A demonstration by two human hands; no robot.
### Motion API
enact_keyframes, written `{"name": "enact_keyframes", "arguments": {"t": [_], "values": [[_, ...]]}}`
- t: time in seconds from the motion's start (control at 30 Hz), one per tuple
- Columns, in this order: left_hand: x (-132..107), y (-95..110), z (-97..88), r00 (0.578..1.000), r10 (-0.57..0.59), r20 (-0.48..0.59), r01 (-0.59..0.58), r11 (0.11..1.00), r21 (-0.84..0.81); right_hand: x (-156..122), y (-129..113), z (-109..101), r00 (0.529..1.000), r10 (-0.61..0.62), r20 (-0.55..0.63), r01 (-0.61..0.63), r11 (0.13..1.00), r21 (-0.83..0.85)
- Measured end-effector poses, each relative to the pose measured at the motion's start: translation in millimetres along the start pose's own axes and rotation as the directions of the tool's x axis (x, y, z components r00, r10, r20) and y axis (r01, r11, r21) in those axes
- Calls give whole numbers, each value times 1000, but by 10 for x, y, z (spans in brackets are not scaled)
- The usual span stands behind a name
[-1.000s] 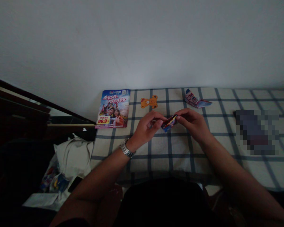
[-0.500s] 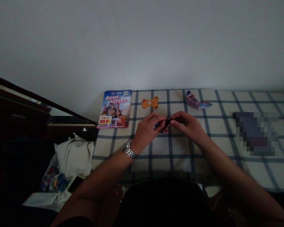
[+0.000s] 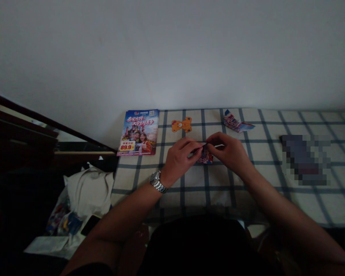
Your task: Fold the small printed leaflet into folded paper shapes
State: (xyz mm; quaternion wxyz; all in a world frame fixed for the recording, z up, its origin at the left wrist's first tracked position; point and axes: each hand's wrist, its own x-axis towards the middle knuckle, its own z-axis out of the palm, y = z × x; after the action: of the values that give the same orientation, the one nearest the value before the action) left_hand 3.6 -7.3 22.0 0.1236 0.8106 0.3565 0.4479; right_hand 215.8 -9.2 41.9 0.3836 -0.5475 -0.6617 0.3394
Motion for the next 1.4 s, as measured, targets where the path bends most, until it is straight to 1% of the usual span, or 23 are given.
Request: {"name": "enact_keyframes", "arguments": {"t": [0.2,0.4,0.47,0.57,0.73,0.77,0.83,0.87,0.93,1.0,1.03,1.1,1.17,1.23,1.3,1.4], "values": [[-9,-1,9,1000,22,-6,-21,1000,16,22,-42,-8,998,-53,-25,50,993,-108],[-9,8,-22,998,-50,-28,50,999,-16,10,-41,-23,996,-84,10,85,989,-119],[-6,7,-26,998,-54,-30,53,998,-19,10,-37,-23,995,-103,11,103,987,-125],[-2,5,-14,1000,-16,-26,16,1000,5,17,-20,-14,991,-137,-2,135,979,-156],[-10,14,11,998,60,-9,-60,996,60,30,14,15,978,-199,-55,185,962,-200],[-12,16,8,998,67,1,-67,997,42,31,18,18,976,-207,-59,192,961,-198],[-14,15,-4,998,64,23,-62,996,-58,30,19,17,975,-217,-46,206,962,-182],[-12,12,-12,998,48,26,-45,991,-125,27,17,15,975,-219,-35,211,963,-170],[-2,-2,-23,1000,-21,17,25,975,-221,15,7,10,975,-223,-8,219,966,-137],[11,-25,-23,993,-121,10,120,965,-234,-6,-8,12,977,-214,12,215,972,-95],[17,-39,-18,986,-166,24,167,958,-235,-18,-15,16,978,-206,16,207,976,-73],[25,-67,-3,968,-225,108,246,934,-258,-40,-24,27,982,-188,19,188,982,-27],[27,-87,11,945,-258,201,311,900,-305,-55,-24,37,987,-157,25,157,987,21],[28,-96,19,924,-285,254,364,859,-360,-61,-20,40,993,-115,40,112,992,65],[28,-100,21,914,-308,264,394,828,-398,-60,-20,31,995,-80,60,74,993,92],[28,-101,22,915,-312,258,395,824,-406,-55,-32,8,994,-66,91,56,992,115]]}}
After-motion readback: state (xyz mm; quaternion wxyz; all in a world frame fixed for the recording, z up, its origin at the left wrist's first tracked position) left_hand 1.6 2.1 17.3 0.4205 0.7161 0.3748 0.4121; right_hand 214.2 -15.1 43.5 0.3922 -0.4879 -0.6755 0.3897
